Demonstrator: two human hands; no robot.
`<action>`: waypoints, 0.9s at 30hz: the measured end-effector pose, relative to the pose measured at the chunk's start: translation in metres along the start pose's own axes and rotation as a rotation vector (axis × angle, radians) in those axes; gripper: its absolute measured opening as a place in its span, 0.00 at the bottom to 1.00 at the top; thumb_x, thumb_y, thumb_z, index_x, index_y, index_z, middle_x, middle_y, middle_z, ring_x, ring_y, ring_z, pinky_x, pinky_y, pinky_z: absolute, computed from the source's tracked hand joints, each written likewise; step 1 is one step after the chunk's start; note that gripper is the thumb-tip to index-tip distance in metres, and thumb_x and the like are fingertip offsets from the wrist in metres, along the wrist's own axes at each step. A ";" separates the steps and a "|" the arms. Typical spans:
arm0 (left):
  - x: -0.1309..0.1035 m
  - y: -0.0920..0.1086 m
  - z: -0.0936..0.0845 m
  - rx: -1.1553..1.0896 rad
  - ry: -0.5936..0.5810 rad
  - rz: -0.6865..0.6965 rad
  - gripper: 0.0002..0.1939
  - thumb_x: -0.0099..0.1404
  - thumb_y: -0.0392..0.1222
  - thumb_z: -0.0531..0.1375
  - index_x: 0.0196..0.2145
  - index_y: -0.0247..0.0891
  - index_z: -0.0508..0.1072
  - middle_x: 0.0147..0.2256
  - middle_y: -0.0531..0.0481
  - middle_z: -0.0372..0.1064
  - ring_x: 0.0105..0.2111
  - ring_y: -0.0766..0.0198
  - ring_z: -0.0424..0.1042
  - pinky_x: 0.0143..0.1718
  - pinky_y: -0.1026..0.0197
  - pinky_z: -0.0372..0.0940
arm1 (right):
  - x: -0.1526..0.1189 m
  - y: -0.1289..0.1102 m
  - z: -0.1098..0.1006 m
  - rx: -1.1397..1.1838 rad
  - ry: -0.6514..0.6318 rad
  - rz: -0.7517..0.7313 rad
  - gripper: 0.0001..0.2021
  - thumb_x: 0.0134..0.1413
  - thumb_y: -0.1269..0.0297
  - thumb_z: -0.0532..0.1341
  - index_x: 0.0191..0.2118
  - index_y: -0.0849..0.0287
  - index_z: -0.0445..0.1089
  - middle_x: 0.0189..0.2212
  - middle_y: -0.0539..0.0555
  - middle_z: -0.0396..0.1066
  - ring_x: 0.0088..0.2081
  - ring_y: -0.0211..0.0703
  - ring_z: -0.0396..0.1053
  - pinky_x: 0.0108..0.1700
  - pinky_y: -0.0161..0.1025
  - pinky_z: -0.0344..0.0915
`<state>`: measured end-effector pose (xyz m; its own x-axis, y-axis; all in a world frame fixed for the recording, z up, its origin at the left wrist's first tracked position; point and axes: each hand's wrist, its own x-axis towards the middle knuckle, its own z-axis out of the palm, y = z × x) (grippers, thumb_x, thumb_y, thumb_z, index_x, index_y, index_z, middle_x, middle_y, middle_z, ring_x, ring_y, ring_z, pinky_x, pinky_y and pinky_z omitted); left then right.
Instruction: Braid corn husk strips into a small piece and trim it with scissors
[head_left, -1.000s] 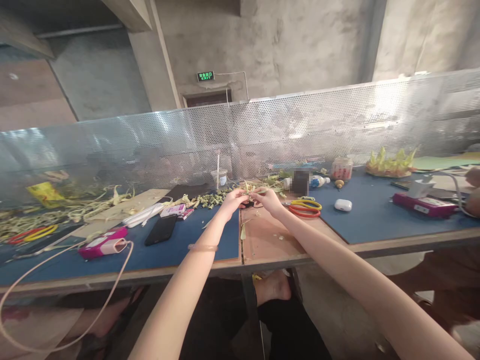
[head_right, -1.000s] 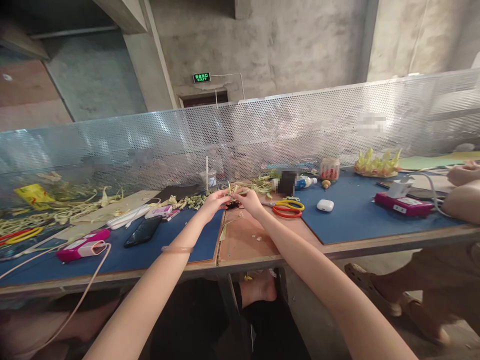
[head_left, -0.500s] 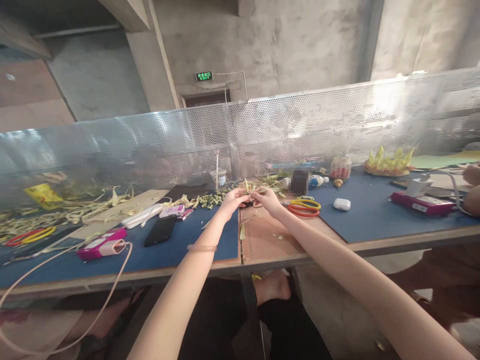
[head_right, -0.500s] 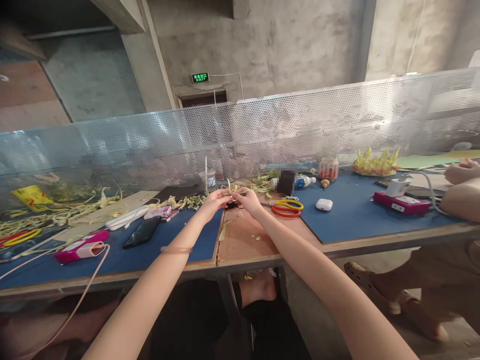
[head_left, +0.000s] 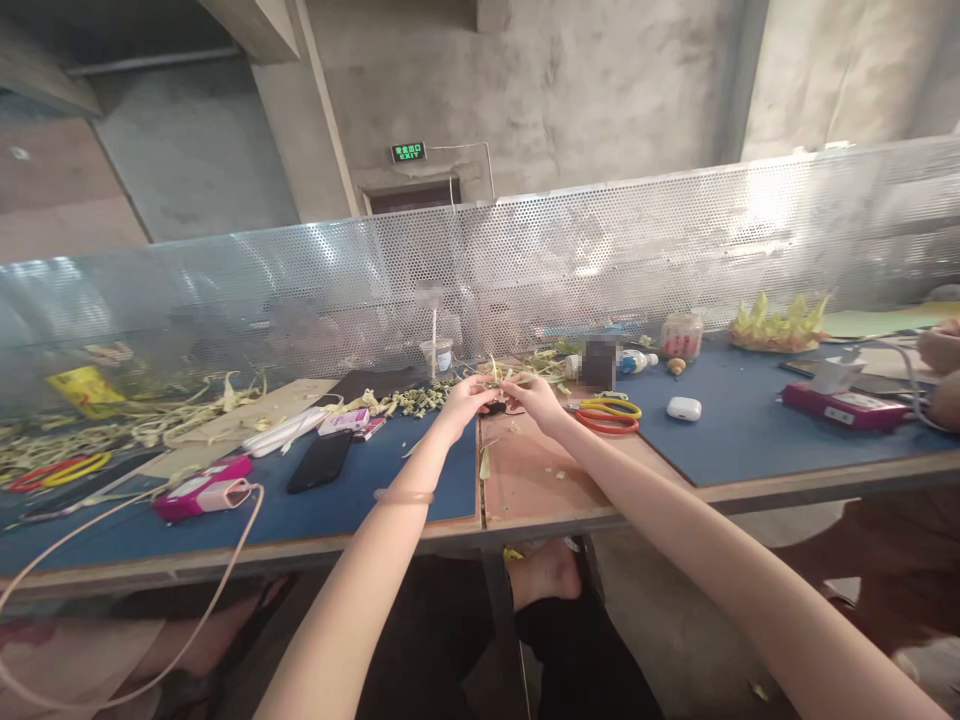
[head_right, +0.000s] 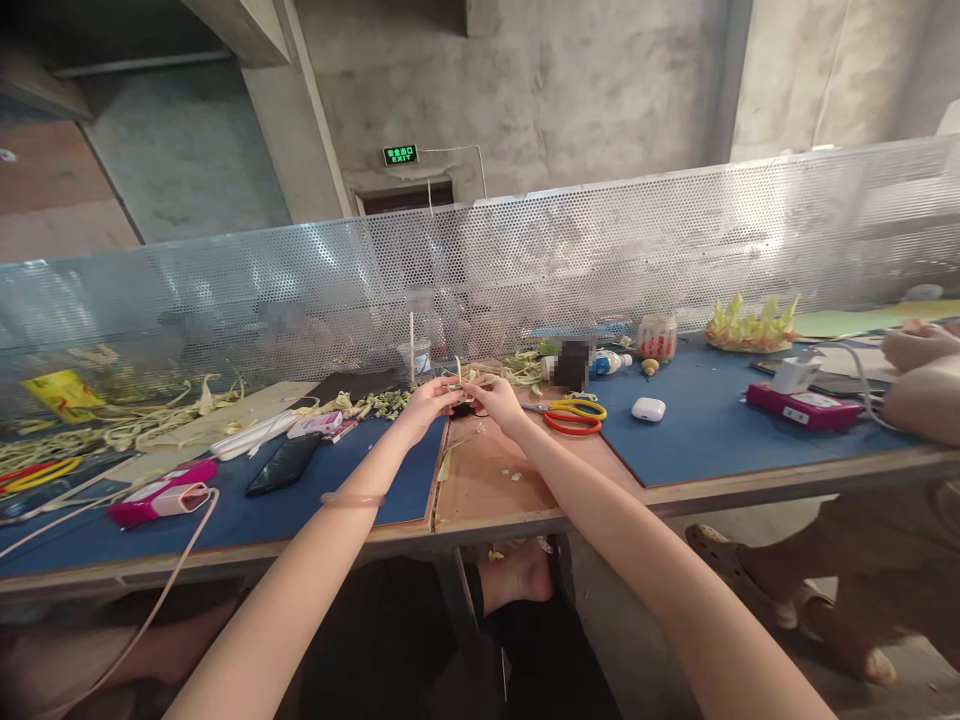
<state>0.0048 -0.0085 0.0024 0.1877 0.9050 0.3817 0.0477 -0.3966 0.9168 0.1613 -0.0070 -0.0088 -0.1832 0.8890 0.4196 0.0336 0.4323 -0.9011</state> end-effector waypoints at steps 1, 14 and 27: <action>0.000 0.000 0.000 0.005 0.000 0.003 0.16 0.51 0.38 0.64 0.39 0.35 0.71 0.30 0.47 0.72 0.29 0.65 0.71 0.27 0.66 0.63 | 0.000 -0.001 0.000 -0.006 -0.004 -0.003 0.11 0.58 0.60 0.56 0.37 0.64 0.66 0.28 0.49 0.66 0.26 0.32 0.65 0.28 0.33 0.65; 0.003 -0.001 -0.003 0.085 0.115 -0.010 0.11 0.63 0.41 0.56 0.42 0.33 0.68 0.36 0.49 0.68 0.31 0.66 0.69 0.31 0.59 0.67 | 0.000 0.001 0.002 -0.218 0.067 -0.178 0.11 0.57 0.60 0.56 0.39 0.64 0.65 0.28 0.48 0.66 0.24 0.31 0.64 0.26 0.32 0.65; 0.000 -0.002 -0.002 0.201 0.067 -0.017 0.11 0.63 0.42 0.56 0.41 0.33 0.68 0.35 0.49 0.68 0.31 0.66 0.69 0.32 0.59 0.67 | 0.001 -0.002 -0.002 -0.557 0.167 -0.576 0.10 0.54 0.60 0.58 0.28 0.60 0.69 0.35 0.54 0.68 0.43 0.44 0.62 0.47 0.46 0.58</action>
<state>0.0025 -0.0072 0.0011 0.1204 0.9173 0.3796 0.2464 -0.3981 0.8836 0.1634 -0.0065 -0.0062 -0.1738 0.4964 0.8505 0.4699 0.8008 -0.3714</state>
